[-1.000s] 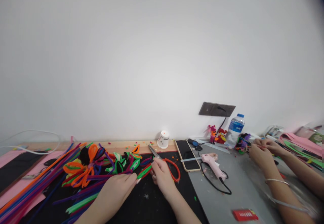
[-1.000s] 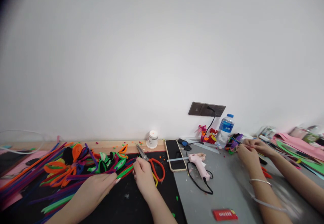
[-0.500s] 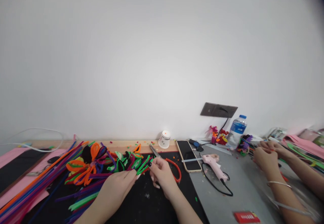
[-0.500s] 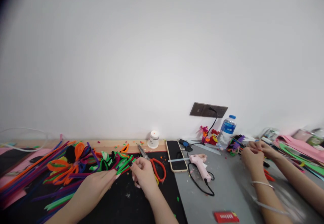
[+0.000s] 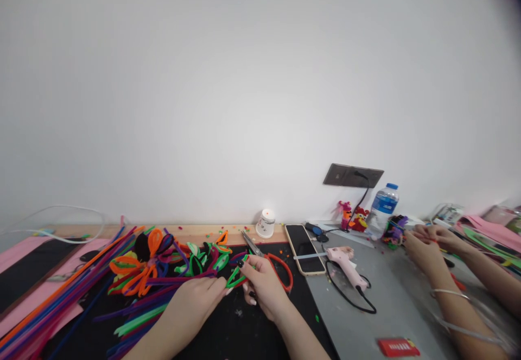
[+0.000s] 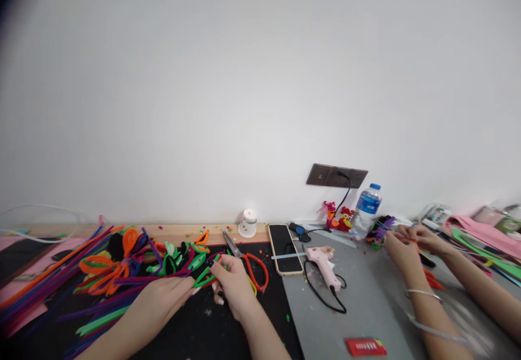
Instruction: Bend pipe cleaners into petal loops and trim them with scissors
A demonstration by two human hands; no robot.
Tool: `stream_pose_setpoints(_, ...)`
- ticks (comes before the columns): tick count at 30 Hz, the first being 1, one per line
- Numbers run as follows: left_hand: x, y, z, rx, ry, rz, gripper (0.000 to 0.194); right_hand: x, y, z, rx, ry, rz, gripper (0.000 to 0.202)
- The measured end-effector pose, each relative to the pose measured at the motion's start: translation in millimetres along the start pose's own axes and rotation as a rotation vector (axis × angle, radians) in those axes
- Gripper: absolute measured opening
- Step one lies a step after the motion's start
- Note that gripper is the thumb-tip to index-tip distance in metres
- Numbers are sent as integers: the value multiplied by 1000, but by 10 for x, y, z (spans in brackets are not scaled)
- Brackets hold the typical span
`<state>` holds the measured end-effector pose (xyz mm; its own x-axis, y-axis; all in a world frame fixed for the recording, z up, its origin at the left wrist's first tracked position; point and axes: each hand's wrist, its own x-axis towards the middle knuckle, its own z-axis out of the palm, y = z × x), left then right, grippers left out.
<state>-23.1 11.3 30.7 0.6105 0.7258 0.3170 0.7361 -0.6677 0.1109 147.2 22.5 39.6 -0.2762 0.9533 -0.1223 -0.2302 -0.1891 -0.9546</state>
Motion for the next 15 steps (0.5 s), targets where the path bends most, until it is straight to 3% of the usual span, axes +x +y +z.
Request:
stream_pose_setpoints(8, -13, 13, -31, -170, -78, -83, 28, 8, 14, -14, -74, 12, -43, 23)
stream_pose_setpoints(11, -17, 52, -25, -436, -75, -160, 26, 9, 25, -20, -140, -1, -69, 24)
stream_pose_setpoints(15, 11, 111, 104, -1018, -138, -298, 33, 5, 50, 3, -213, -64, -105, 22)
